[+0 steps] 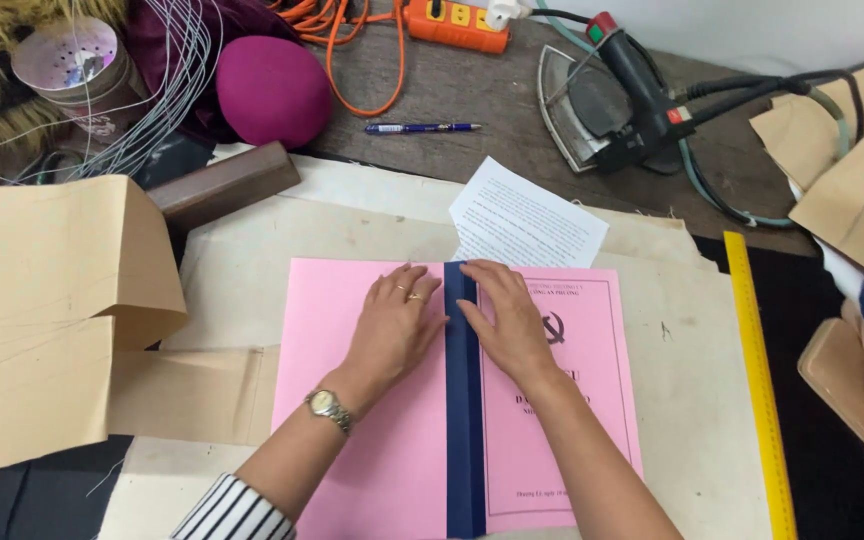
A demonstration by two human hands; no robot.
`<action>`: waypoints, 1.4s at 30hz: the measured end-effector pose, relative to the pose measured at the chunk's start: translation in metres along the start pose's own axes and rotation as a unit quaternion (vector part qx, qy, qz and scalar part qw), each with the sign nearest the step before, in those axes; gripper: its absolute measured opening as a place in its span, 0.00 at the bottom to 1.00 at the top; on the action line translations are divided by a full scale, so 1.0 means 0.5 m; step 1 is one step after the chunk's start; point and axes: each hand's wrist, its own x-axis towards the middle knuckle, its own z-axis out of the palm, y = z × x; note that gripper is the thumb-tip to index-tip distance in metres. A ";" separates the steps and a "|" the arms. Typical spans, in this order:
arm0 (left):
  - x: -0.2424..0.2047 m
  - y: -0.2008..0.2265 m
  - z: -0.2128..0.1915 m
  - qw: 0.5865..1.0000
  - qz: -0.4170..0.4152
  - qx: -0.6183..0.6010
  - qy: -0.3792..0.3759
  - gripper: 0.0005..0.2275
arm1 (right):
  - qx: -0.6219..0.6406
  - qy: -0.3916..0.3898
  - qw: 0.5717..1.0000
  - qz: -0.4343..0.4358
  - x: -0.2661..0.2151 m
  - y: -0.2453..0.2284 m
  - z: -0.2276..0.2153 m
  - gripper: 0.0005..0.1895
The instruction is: The person marks a pattern on a piece of fabric using a pen and a ruler. They then handle a printed document and a pink folder, organizing them on the workspace.
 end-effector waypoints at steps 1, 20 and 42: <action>0.005 0.003 -0.004 1.000 -0.003 0.000 0.001 0.20 | 0.001 -0.003 1.000 -0.002 0.009 0.006 0.004 0.20; 0.149 -0.053 -0.005 0.993 -0.085 -0.002 -0.084 0.14 | -0.049 -0.091 0.993 0.050 0.062 0.051 0.019 0.29; -0.112 0.138 -0.181 0.986 0.081 0.020 0.146 0.05 | 0.461 0.046 0.793 0.396 -0.092 -0.209 -0.073 0.24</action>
